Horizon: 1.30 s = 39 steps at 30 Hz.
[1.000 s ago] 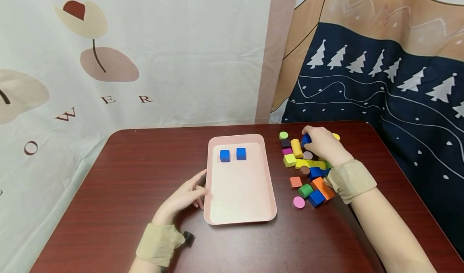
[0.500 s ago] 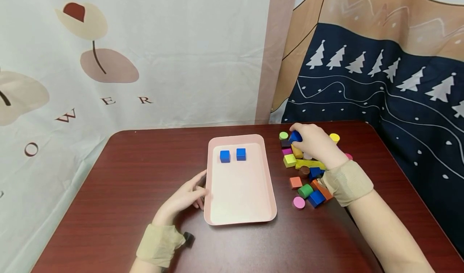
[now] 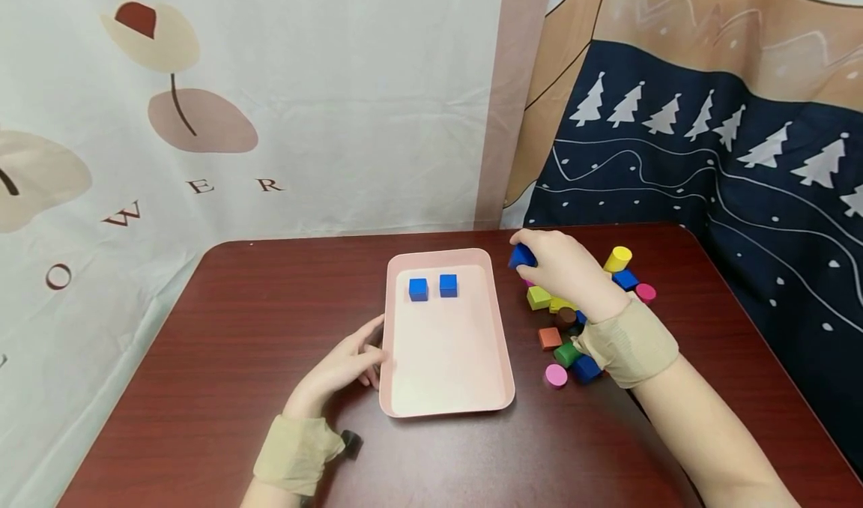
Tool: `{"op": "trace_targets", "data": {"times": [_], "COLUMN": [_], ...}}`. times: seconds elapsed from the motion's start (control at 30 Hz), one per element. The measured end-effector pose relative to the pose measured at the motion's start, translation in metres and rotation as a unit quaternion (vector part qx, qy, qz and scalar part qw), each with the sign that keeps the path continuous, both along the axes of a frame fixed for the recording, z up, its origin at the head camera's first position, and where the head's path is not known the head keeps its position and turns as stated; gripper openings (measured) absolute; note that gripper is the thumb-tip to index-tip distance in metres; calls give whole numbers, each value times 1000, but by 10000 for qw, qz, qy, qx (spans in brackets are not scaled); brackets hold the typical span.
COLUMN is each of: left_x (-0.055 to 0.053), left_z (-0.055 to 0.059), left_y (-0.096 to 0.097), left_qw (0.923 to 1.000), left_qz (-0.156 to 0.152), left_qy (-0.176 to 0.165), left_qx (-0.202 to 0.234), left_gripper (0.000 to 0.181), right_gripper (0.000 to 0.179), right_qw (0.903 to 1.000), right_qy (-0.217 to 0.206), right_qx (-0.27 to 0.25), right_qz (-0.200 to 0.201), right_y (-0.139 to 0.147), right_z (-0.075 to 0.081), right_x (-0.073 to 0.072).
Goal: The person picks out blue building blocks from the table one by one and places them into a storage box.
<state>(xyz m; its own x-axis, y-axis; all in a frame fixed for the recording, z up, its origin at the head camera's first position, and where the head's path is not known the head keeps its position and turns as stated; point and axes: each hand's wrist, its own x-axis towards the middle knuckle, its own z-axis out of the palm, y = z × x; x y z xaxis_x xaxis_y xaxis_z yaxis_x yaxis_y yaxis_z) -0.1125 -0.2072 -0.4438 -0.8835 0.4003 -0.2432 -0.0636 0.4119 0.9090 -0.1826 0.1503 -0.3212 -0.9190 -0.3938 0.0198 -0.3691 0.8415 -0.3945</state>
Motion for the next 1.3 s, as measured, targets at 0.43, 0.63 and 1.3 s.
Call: {"op": "trace_targets", "data": {"times": [0.43, 0.63, 1.3], "left_x": [1, 2, 1], "left_z": [5, 6, 1], "left_y": [2, 3, 1], "left_qw": [10000, 9999, 9999], "left_qz": [-24, -15, 8], "left_qy": [-4, -21, 35], "left_qx": [91, 128, 122], "left_gripper": [71, 71, 72], "right_gripper": [42, 43, 21], "right_qw": [9980, 9980, 9852], "right_qy": [295, 181, 824], "right_qx": [-229, -278, -212], "right_qz": [514, 544, 1485], "right_y": [-43, -59, -112], "right_z": [2, 2, -28], "right_x": [11, 13, 19]}}
